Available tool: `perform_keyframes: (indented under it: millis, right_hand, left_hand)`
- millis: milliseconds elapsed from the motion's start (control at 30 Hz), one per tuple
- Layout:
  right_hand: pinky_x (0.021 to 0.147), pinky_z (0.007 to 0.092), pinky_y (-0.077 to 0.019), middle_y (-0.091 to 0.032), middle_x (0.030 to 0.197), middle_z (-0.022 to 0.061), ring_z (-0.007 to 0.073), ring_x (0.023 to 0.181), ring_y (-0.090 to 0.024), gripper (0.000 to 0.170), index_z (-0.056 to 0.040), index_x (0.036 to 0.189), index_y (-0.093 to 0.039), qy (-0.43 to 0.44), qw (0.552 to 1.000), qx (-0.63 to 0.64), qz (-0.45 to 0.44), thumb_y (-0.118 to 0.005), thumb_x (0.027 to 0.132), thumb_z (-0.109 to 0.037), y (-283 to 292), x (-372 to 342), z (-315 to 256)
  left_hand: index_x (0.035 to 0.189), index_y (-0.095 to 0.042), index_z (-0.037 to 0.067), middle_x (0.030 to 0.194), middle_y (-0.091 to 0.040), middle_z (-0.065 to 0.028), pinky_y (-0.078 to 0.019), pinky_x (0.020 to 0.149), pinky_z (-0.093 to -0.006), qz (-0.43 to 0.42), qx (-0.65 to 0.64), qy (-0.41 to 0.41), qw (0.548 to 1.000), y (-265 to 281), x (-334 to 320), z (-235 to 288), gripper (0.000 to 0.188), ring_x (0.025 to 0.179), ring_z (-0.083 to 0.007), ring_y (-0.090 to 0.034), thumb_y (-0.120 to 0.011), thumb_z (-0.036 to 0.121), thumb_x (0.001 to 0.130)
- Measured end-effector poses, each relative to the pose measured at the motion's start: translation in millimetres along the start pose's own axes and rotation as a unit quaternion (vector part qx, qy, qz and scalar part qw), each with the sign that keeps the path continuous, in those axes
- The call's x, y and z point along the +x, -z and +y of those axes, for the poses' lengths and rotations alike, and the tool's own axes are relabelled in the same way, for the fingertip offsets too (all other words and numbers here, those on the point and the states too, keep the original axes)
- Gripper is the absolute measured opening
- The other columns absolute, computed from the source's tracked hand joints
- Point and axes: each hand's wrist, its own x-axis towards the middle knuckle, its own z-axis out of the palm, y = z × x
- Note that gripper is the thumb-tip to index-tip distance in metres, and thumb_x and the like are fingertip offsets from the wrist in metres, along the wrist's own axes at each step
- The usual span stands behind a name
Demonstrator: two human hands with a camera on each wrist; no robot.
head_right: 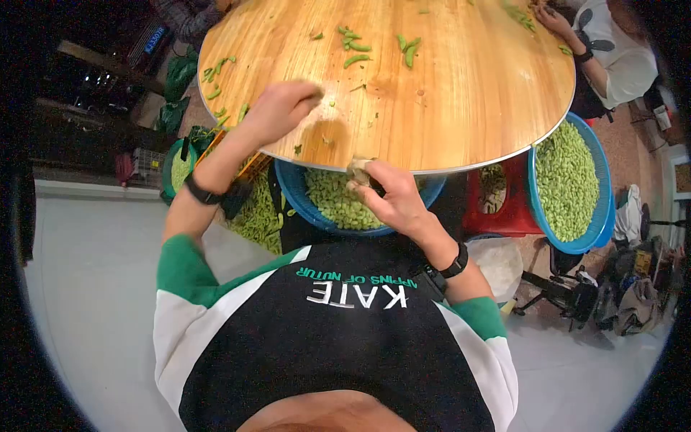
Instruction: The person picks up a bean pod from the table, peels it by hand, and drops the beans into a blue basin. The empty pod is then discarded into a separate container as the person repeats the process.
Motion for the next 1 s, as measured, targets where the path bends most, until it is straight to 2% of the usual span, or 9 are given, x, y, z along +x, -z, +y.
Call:
perform_keyframes:
  millis: [100,133,233,400,467,500,567,800,1000]
  right_hand:
    - [0.06,0.029,-0.0452,-0.058,0.075,0.0078,0.0153,0.062,-0.053,0.023,0.0038,0.106,-0.059,-0.132,0.982,0.126,0.043,-0.06,0.085,-0.008,5.4,1.3,-18.2]
    - [0.055,0.0246,-0.0425,-0.06,0.079,0.0036,0.0077,0.06,-0.049,0.026,0.0035,0.113,-0.057,-0.16,0.979,0.127,0.013,-0.053,0.091,-0.009,11.9,-1.4,-19.7]
    - [0.05,0.0198,-0.0383,-0.059,0.079,0.0014,0.0045,0.056,-0.045,0.03,0.0026,0.121,-0.053,-0.229,0.933,0.268,0.067,-0.047,0.093,-0.008,13.0,-11.8,-16.3]
    - [0.046,0.0188,-0.0377,-0.058,0.08,0.0049,0.0055,0.054,-0.047,0.036,0.0007,0.131,-0.044,-0.231,0.9,0.34,0.143,-0.039,0.098,-0.013,18.5,-5.5,-8.8]
    - [0.045,0.019,-0.0377,-0.057,0.08,0.0056,0.0062,0.054,-0.047,0.036,0.0007,0.131,-0.043,-0.218,0.89,0.364,0.164,-0.039,0.098,-0.014,20.0,4.8,-7.4]
    - [0.045,0.0193,-0.0377,-0.057,0.081,0.0062,0.0069,0.054,-0.047,0.035,0.0007,0.13,-0.043,-0.208,0.879,0.388,0.184,-0.039,0.099,-0.014,19.7,9.1,-8.5]
    - [0.044,0.0197,-0.0373,-0.056,0.081,0.0073,0.0077,0.054,-0.046,0.033,-0.0006,0.128,-0.043,-0.211,0.87,0.404,0.187,-0.039,0.099,-0.016,18.9,19.3,-12.1]
    - [0.043,0.0206,-0.0366,-0.055,0.082,0.0092,0.0094,0.053,-0.043,0.034,-0.0045,0.13,-0.044,-0.232,0.833,0.487,0.122,-0.043,0.099,-0.019,8.8,19.0,-11.7]
    - [0.043,0.0206,-0.0365,-0.055,0.082,0.0093,0.0088,0.052,-0.042,0.032,-0.005,0.127,-0.046,-0.224,0.831,0.496,0.116,-0.044,0.099,-0.02,5.0,15.4,-10.8]
  left_hand:
    - [0.091,-0.062,0.002,0.086,-0.061,-0.0188,-0.0479,0.073,-0.0436,0.062,0.045,-0.02,0.997,-39.6,61.2,-33.6,0.015,0.084,-0.0367,-0.059,-0.057,0.012,0.082]
    - [0.09,-0.062,0.001,0.088,-0.06,-0.019,-0.0479,0.074,-0.0433,0.073,0.071,0.001,0.995,-53.9,76.5,-43.7,0.015,0.084,-0.0369,-0.059,-0.056,0.012,0.081]
    - [0.091,-0.061,0.001,0.089,-0.06,-0.0198,-0.0481,0.076,-0.0438,0.095,0.116,0.027,0.988,-76.5,93.0,-55.9,0.016,0.086,-0.0382,-0.058,-0.056,0.011,0.08]
    - [0.093,-0.058,-0.001,0.083,-0.059,-0.018,-0.0496,0.068,-0.042,0.141,0.124,0.038,0.982,-81.6,90.1,-60.3,0.018,0.077,-0.0348,-0.06,-0.057,0.011,0.079]
    - [0.092,-0.057,0.0,0.077,-0.06,-0.0101,-0.0486,0.057,-0.0323,0.049,-0.145,0.134,0.979,-61.5,76.6,-32.4,0.014,0.064,-0.0207,-0.058,-0.058,0.011,0.084]
    - [0.092,-0.057,0.0,0.077,-0.06,-0.0101,-0.0486,0.057,-0.0323,0.044,-0.145,0.133,0.979,-56.1,66.3,-18.8,0.014,0.064,-0.0207,-0.058,-0.058,0.011,0.084]
    - [0.092,-0.057,0.001,0.075,-0.058,-0.0026,-0.0425,0.051,-0.0219,-0.057,-0.427,0.142,0.891,-48.3,43.3,8.9,0.01,0.059,-0.0078,-0.052,-0.056,0.011,0.09]
    - [0.091,-0.057,0.002,0.075,-0.058,0.0001,-0.0395,0.052,-0.0198,-0.079,-0.52,0.155,0.837,-52.1,-2.0,47.1,0.009,0.062,-0.0045,-0.049,-0.058,0.011,0.09]
    - [0.093,-0.057,0.002,0.075,-0.054,0.0028,-0.0388,0.056,-0.0198,-0.053,-0.459,0.114,0.879,-53.8,-9.0,46.4,0.008,0.064,-0.0033,-0.046,-0.056,0.01,0.092]
